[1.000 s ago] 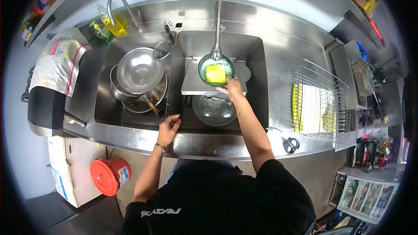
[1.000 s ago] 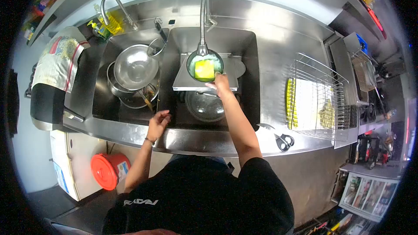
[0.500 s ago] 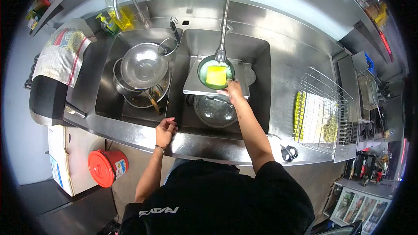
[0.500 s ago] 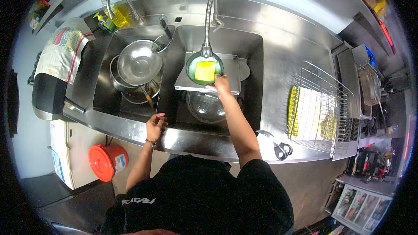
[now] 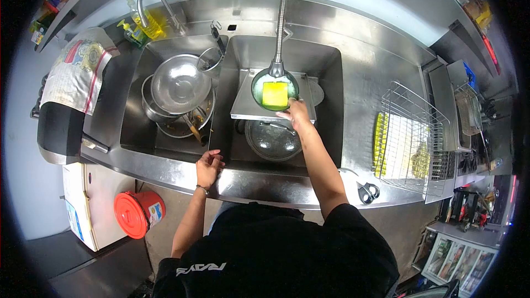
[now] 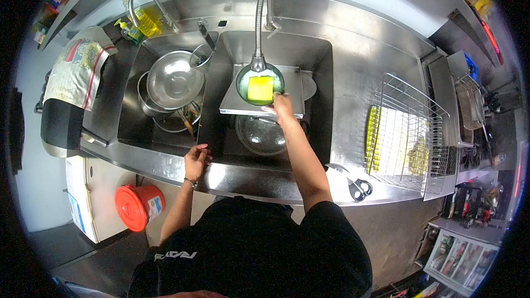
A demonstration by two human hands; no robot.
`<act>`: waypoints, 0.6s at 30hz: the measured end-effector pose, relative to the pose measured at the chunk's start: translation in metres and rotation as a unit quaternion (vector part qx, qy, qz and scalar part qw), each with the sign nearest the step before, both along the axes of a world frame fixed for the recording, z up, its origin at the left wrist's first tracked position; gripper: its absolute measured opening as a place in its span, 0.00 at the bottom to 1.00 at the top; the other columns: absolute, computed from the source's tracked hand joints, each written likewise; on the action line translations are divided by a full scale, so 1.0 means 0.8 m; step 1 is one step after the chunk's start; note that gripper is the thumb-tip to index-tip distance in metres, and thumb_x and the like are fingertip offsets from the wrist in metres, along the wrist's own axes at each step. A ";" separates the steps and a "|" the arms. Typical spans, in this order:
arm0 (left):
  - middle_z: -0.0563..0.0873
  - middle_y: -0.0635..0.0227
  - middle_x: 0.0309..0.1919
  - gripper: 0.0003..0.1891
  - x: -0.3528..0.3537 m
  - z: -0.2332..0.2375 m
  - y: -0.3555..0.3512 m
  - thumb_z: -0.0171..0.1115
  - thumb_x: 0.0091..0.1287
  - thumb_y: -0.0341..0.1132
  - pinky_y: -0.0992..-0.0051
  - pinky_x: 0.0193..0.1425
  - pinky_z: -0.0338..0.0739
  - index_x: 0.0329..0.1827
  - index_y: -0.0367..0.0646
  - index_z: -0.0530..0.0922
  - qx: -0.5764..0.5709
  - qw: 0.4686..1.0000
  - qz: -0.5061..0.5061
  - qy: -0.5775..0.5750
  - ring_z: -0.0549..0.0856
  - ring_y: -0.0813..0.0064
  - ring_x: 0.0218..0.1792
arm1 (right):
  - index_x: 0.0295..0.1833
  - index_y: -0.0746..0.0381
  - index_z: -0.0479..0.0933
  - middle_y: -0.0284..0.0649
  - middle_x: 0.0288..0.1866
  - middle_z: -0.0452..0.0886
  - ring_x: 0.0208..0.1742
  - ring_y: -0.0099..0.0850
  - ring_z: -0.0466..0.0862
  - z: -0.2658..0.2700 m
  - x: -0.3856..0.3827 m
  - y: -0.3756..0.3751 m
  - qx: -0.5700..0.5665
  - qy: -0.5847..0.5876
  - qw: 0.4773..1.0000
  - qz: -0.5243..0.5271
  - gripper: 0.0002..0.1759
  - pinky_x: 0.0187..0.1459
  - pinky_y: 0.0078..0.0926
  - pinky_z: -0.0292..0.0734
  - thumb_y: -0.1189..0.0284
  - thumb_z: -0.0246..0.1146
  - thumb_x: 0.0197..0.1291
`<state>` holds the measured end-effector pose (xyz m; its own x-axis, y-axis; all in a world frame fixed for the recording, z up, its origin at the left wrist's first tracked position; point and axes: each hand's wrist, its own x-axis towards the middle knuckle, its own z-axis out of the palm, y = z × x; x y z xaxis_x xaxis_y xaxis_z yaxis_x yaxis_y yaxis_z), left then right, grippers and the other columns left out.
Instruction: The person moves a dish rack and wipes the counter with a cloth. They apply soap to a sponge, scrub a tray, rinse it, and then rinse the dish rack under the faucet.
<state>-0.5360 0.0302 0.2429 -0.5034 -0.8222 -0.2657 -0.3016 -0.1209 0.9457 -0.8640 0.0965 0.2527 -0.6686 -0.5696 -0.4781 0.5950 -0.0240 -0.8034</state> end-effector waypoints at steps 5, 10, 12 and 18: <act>0.83 0.63 0.32 0.10 -0.001 0.004 -0.001 0.54 0.64 0.25 0.81 0.25 0.78 0.47 0.35 0.76 0.014 1.000 0.002 0.008 0.84 0.77 0.28 | 0.55 0.77 0.60 0.53 0.43 0.72 0.33 0.42 0.79 -0.004 -0.002 0.001 -0.011 -0.002 1.000 0.013 0.20 0.29 0.36 0.86 0.75 0.49 0.61; 0.82 0.64 0.34 0.10 -0.001 0.005 -0.003 0.52 0.66 0.26 0.81 0.26 0.76 0.48 0.35 0.74 0.021 1.000 -0.008 -0.006 0.82 0.77 0.29 | 0.60 0.72 0.58 0.52 0.48 0.73 0.42 0.43 0.80 -0.002 -0.003 0.004 0.009 0.011 0.999 0.028 0.22 0.32 0.40 0.86 0.76 0.48 0.61; 0.82 0.63 0.34 0.10 0.000 0.004 -0.002 0.52 0.66 0.26 0.82 0.26 0.76 0.48 0.35 0.74 0.024 1.000 -0.009 -0.006 0.82 0.78 0.29 | 0.60 0.72 0.58 0.52 0.48 0.73 0.42 0.43 0.80 0.001 -0.001 0.004 0.013 0.015 0.999 0.029 0.22 0.32 0.39 0.86 0.76 0.47 0.60; 0.82 0.64 0.34 0.09 -0.002 0.007 -0.002 0.51 0.66 0.26 0.82 0.25 0.75 0.48 0.36 0.74 0.020 1.000 -0.007 -0.021 0.82 0.78 0.28 | 0.59 0.72 0.58 0.52 0.47 0.74 0.39 0.42 0.81 -0.010 -0.010 0.005 0.018 0.010 1.000 0.014 0.22 0.32 0.38 0.86 0.76 0.47 0.60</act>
